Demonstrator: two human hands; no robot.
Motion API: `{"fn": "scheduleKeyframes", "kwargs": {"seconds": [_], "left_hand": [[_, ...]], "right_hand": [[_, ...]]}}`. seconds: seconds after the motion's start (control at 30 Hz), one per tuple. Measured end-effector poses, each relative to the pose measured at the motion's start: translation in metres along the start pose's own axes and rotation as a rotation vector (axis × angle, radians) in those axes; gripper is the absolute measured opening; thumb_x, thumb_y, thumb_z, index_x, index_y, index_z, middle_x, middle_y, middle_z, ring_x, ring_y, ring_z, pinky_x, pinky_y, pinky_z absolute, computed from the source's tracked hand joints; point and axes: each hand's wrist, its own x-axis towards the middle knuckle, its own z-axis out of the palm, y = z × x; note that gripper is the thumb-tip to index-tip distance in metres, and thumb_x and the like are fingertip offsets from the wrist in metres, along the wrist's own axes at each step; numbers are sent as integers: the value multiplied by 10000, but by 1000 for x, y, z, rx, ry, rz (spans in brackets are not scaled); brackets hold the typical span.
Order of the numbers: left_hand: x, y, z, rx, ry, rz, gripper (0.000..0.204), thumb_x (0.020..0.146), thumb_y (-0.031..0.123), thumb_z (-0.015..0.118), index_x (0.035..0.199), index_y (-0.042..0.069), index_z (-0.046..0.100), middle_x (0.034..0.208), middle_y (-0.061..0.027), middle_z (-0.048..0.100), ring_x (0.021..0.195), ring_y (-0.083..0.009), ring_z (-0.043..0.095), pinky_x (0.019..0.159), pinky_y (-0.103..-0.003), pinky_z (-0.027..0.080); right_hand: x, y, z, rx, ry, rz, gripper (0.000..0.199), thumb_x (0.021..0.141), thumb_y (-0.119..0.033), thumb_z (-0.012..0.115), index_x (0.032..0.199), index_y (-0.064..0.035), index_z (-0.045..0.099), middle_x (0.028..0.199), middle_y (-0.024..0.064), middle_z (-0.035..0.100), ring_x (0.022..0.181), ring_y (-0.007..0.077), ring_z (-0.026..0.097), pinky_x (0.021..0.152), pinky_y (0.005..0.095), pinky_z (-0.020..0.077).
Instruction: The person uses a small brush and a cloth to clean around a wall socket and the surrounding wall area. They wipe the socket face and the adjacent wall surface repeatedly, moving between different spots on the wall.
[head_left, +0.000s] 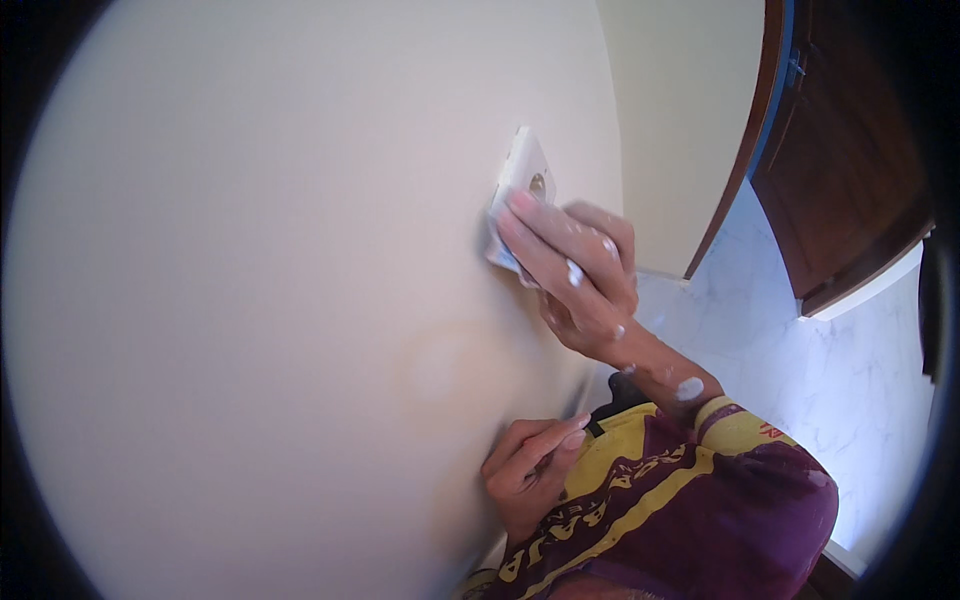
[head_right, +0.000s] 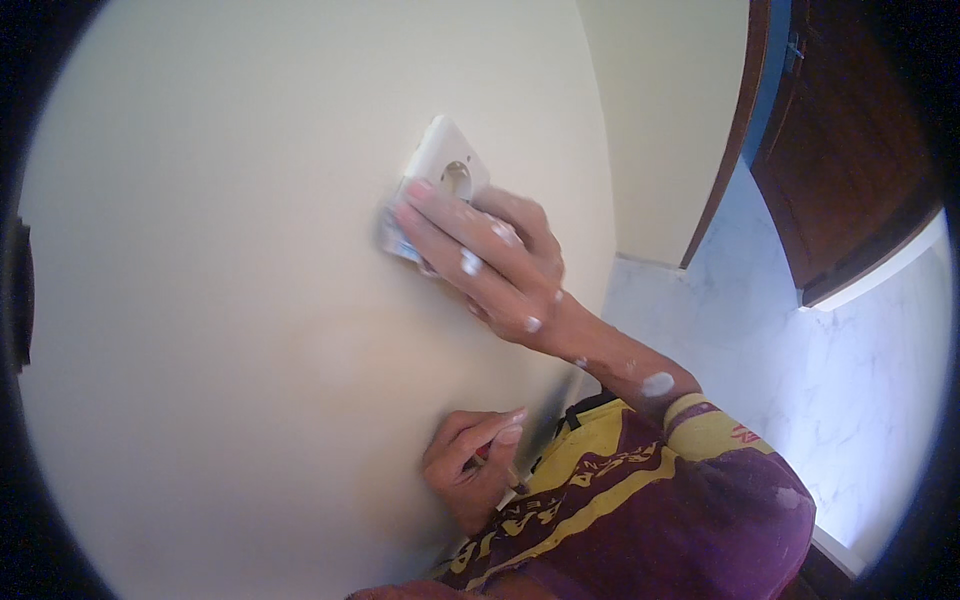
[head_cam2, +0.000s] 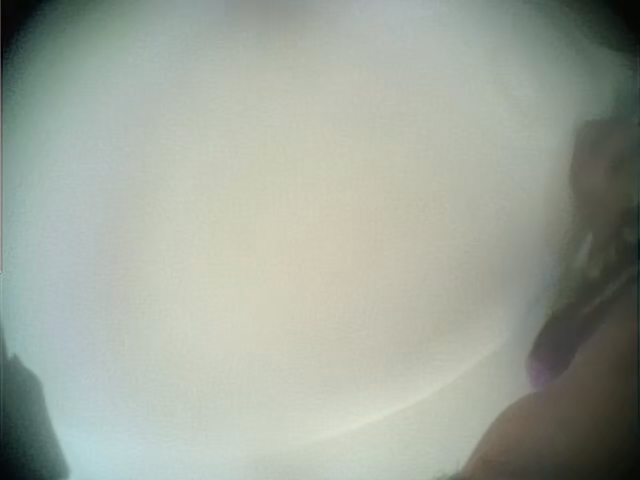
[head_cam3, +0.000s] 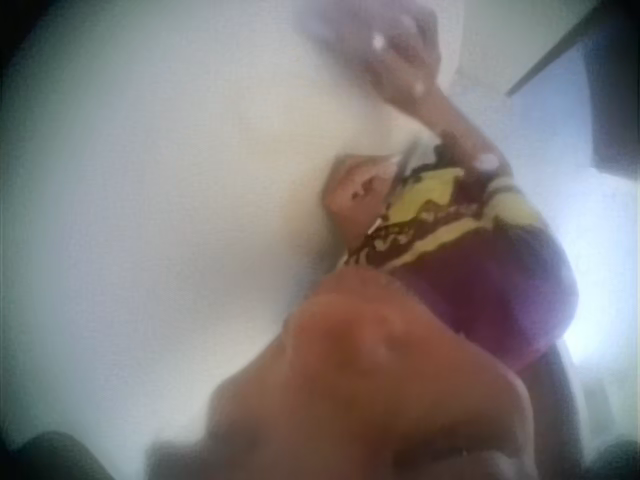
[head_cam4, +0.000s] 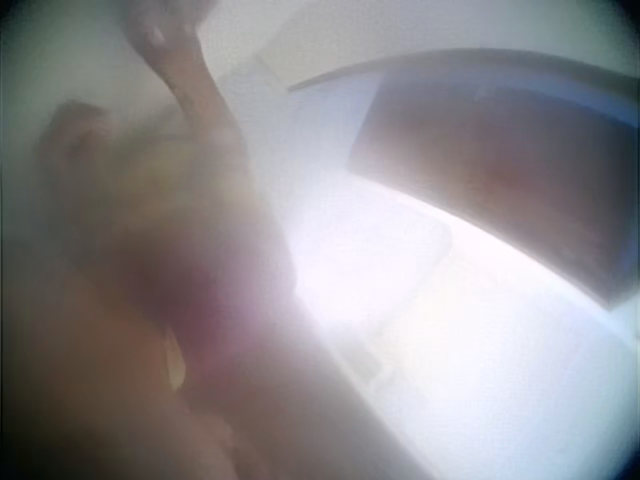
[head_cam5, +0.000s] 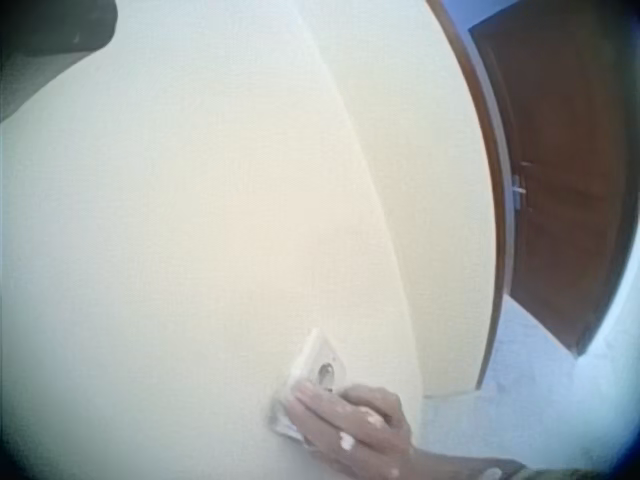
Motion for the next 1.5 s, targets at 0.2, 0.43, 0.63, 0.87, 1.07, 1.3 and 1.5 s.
{"fn": "scheduleKeyframes", "kwargs": {"seconds": [0.2,0.43,0.63,0.87,1.07,1.3,1.5], "left_hand": [[7,-12,-5,72,-13,22,267,849,-31,821,1090,84,831,893,-57,719,721,-101,624,592,-241,465],[-8,-2,-1,95,-11,1,267,852,-25,819,1090,95,833,896,-61,721,747,-111,636,594,-247,473],[-15,-4,-4,133,-14,38,255,852,-17,821,1081,96,833,906,-71,735,748,-109,645,561,-240,470],[-22,22,22,186,159,67,183,847,10,836,1016,80,832,859,-86,737,695,-107,622,526,-231,439],[-42,10,35,246,342,57,108,894,58,791,998,33,808,817,-94,718,655,-123,609,546,-243,432],[-46,22,48,288,475,-12,134,966,118,741,997,-6,786,743,-78,675,597,-109,578,545,-241,427],[-52,31,49,240,569,-70,145,1029,79,664,1076,-33,743,815,-117,733,540,-95,581,510,-227,447]], "right_hand": [[9,12,14,57,-1,19,469,760,24,786,1222,-57,763,1267,97,745,992,247,635,866,336,527],[15,15,-2,204,-24,2,353,842,-19,746,1189,-84,747,1276,88,749,951,266,679,851,382,504],[21,48,1,219,0,42,430,823,18,726,1240,-88,744,1267,104,747,999,229,694,850,367,502],[5,66,-15,352,71,193,471,783,1,800,1241,-103,756,1226,39,761,945,194,662,826,306,510],[14,66,-22,394,83,130,419,802,-19,801,1210,-112,775,1279,42,751,932,188,676,833,300,517],[33,71,-32,478,49,95,411,807,-87,804,1217,-102,781,1241,40,768,948,155,698,815,296,525],[22,66,-34,536,66,144,375,817,-117,794,1192,-105,792,1235,35,770,972,165,674,815,299,534]]}}
